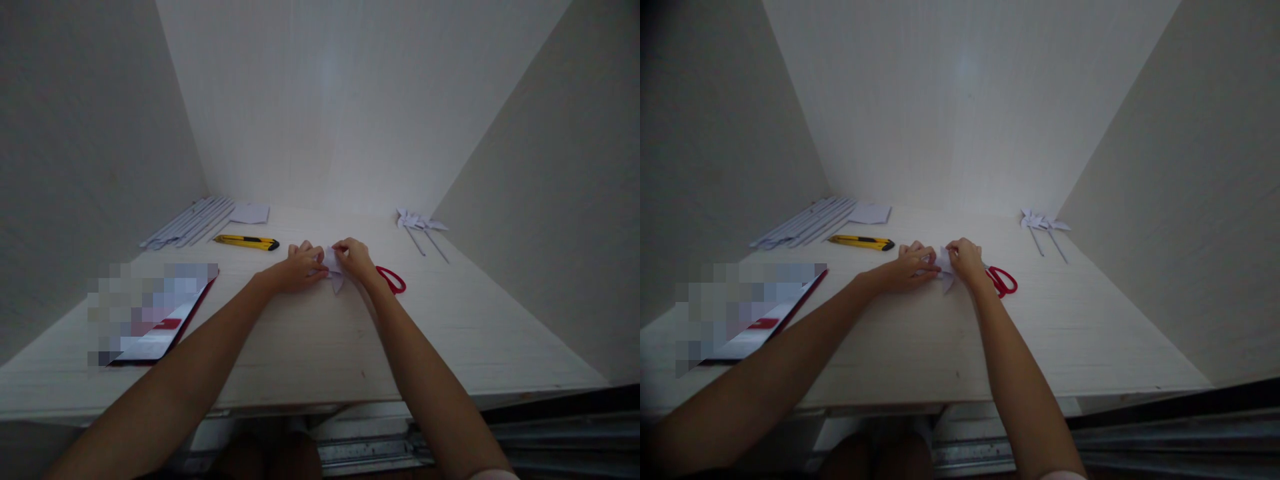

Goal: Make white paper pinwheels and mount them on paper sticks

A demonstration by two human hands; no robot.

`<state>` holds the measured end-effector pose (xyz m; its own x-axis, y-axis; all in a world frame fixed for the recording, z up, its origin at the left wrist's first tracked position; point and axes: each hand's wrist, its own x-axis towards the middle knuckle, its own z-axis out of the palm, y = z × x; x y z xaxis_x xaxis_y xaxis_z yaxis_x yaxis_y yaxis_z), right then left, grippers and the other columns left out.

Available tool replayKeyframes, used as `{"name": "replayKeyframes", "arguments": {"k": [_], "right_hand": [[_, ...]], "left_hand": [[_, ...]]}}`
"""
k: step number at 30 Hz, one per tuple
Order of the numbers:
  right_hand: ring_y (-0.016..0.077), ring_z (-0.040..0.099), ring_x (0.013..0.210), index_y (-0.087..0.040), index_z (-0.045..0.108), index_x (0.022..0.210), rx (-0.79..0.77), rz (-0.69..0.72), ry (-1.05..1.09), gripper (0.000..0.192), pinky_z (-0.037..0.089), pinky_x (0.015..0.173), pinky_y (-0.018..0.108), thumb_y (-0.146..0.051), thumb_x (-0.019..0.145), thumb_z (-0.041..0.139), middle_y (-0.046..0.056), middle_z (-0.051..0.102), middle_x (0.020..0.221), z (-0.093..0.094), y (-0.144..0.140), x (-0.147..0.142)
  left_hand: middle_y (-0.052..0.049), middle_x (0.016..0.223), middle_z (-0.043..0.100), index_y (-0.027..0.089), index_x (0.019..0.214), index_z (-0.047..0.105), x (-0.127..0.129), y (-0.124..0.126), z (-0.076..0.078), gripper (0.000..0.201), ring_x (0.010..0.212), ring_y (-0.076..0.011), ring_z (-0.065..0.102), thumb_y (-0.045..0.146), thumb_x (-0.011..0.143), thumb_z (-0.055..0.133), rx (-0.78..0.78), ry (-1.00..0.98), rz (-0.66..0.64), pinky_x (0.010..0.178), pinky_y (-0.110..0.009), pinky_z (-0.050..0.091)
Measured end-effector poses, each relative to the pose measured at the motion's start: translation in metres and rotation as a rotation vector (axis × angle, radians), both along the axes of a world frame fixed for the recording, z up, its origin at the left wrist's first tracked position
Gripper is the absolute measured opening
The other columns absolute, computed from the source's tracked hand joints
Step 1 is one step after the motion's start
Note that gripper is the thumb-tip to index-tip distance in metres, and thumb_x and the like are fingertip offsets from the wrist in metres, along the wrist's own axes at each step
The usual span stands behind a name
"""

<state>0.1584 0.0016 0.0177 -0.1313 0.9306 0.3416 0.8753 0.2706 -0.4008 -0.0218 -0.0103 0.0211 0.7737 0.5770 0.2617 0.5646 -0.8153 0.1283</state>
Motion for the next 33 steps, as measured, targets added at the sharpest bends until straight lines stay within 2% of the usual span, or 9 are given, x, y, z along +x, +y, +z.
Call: {"name": "replayKeyframes", "arguments": {"k": [5, 13, 22, 24, 29, 33], "right_hand": [[0.0152, 0.058, 0.086, -0.018, 0.067, 0.087, 0.020, 0.074, 0.024, 0.022, 0.040, 0.082, 0.030, -0.015, 0.075, 0.049, 0.006, 0.067, 0.091, 0.002, -0.003, 0.003], [0.0149, 0.059, 0.087, -0.018, 0.068, 0.087, 0.015, 0.166, 0.030, 0.020, 0.041, 0.084, 0.029, -0.015, 0.076, 0.051, 0.007, 0.067, 0.092, 0.003, -0.008, 0.008], [0.0153, 0.055, 0.084, -0.016, 0.056, 0.113, 0.004, 0.087, -0.013, 0.037, 0.041, 0.081, 0.031, -0.015, 0.077, 0.050, 0.009, 0.062, 0.095, 0.002, -0.010, 0.012], [0.0151, 0.053, 0.088, -0.018, 0.059, 0.108, 0.022, 0.114, -0.029, 0.034, 0.039, 0.083, 0.031, -0.011, 0.077, 0.047, 0.009, 0.060, 0.097, 0.004, -0.012, 0.011], [0.0157, 0.049, 0.090, -0.021, 0.069, 0.080, -0.030, 0.198, -0.079, 0.032, 0.036, 0.083, 0.032, -0.005, 0.077, 0.042, 0.007, 0.057, 0.093, 0.011, -0.017, 0.005], [0.0168, 0.044, 0.090, -0.023, 0.070, 0.077, -0.057, 0.232, -0.110, 0.035, 0.033, 0.083, 0.036, -0.004, 0.075, 0.042, 0.005, 0.056, 0.092, 0.011, -0.020, 0.004]], "left_hand": [[-0.004, 0.103, 0.048, 0.027, 0.093, 0.063, -0.001, 0.001, -0.002, 0.032, 0.094, -0.0205, 0.035, 0.042, 0.087, 0.035, -0.001, 0.007, -0.020, 0.071, -0.032, 0.023], [-0.005, 0.099, 0.050, 0.026, 0.092, 0.064, -0.001, 0.002, -0.003, 0.033, 0.093, -0.0203, 0.036, 0.042, 0.087, 0.036, 0.003, -0.001, -0.012, 0.071, -0.032, 0.023], [-0.006, 0.099, 0.050, 0.026, 0.093, 0.065, 0.000, 0.001, 0.000, 0.034, 0.092, -0.0206, 0.035, 0.042, 0.087, 0.036, -0.008, 0.026, 0.004, 0.071, -0.032, 0.023], [-0.006, 0.097, 0.049, 0.026, 0.094, 0.065, 0.000, 0.000, 0.000, 0.034, 0.091, -0.0204, 0.036, 0.042, 0.087, 0.035, -0.001, 0.038, 0.006, 0.071, -0.032, 0.023], [-0.006, 0.096, 0.049, 0.026, 0.097, 0.063, 0.000, 0.001, 0.000, 0.034, 0.090, -0.0206, 0.036, 0.041, 0.087, 0.034, -0.002, 0.054, 0.013, 0.071, -0.032, 0.023], [-0.005, 0.096, 0.049, 0.028, 0.102, 0.061, 0.000, 0.002, -0.001, 0.029, 0.091, -0.0208, 0.036, 0.031, 0.085, 0.038, -0.036, 0.057, 0.033, 0.072, -0.033, 0.023]]}}
